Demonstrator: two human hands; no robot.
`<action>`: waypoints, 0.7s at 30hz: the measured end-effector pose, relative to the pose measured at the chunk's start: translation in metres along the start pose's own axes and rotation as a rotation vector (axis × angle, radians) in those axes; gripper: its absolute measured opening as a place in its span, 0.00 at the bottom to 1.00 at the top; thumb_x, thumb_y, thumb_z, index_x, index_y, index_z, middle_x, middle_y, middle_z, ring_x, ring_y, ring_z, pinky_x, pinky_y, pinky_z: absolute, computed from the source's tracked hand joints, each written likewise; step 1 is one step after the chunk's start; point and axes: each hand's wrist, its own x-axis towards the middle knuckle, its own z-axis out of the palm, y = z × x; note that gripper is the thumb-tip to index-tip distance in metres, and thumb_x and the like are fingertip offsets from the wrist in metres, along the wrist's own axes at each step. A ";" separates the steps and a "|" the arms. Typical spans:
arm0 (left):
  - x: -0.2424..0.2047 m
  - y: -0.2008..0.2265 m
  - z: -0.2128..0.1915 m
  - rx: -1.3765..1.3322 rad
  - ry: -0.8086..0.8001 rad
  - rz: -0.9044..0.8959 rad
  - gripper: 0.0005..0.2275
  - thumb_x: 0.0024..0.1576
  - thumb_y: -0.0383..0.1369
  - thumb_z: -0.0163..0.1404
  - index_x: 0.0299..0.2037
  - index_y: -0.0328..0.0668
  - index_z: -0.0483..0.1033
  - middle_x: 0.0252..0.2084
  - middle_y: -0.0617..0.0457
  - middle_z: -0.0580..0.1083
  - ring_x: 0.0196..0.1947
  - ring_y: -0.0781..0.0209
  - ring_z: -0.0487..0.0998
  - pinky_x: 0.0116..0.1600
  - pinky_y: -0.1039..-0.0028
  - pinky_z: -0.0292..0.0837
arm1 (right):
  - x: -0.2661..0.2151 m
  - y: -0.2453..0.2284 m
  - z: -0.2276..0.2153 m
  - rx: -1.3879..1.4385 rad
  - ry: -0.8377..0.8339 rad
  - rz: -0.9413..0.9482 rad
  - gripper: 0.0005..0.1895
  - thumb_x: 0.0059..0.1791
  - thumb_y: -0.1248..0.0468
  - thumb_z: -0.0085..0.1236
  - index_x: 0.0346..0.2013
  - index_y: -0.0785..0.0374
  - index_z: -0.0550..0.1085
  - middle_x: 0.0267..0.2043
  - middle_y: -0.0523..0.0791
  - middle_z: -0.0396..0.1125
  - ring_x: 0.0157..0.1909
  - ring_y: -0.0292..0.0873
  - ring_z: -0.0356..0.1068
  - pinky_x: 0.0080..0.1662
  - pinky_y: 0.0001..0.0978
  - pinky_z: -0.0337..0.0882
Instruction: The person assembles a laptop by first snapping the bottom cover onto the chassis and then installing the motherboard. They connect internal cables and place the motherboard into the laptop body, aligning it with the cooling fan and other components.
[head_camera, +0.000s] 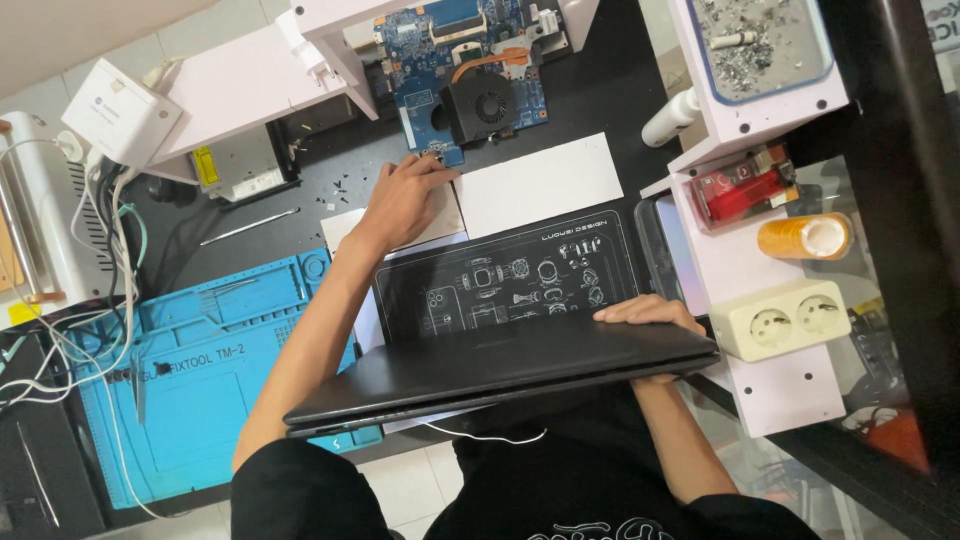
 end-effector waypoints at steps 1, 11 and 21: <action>-0.004 0.002 -0.005 0.000 0.001 0.000 0.23 0.48 0.18 0.46 0.54 0.42 0.81 0.49 0.51 0.75 0.54 0.49 0.71 0.51 0.58 0.61 | 0.001 0.000 0.001 0.000 -0.001 -0.001 0.26 0.54 0.47 0.59 0.36 0.71 0.70 0.33 0.61 0.71 0.35 0.59 0.77 0.39 0.49 0.80; -0.128 0.018 -0.087 -0.682 0.087 -0.310 0.20 0.66 0.44 0.44 0.50 0.34 0.81 0.49 0.47 0.79 0.53 0.55 0.77 0.59 0.67 0.69 | -0.005 0.017 -0.011 0.090 0.018 0.027 0.31 0.56 0.41 0.49 0.34 0.70 0.70 0.30 0.61 0.70 0.33 0.61 0.75 0.38 0.54 0.80; -0.244 0.106 -0.042 -1.162 0.484 -0.138 0.30 0.56 0.46 0.62 0.56 0.26 0.68 0.55 0.32 0.72 0.60 0.40 0.73 0.63 0.49 0.69 | -0.008 0.029 -0.009 0.013 0.114 0.024 0.40 0.56 0.30 0.35 0.38 0.70 0.67 0.33 0.58 0.69 0.33 0.57 0.74 0.41 0.49 0.80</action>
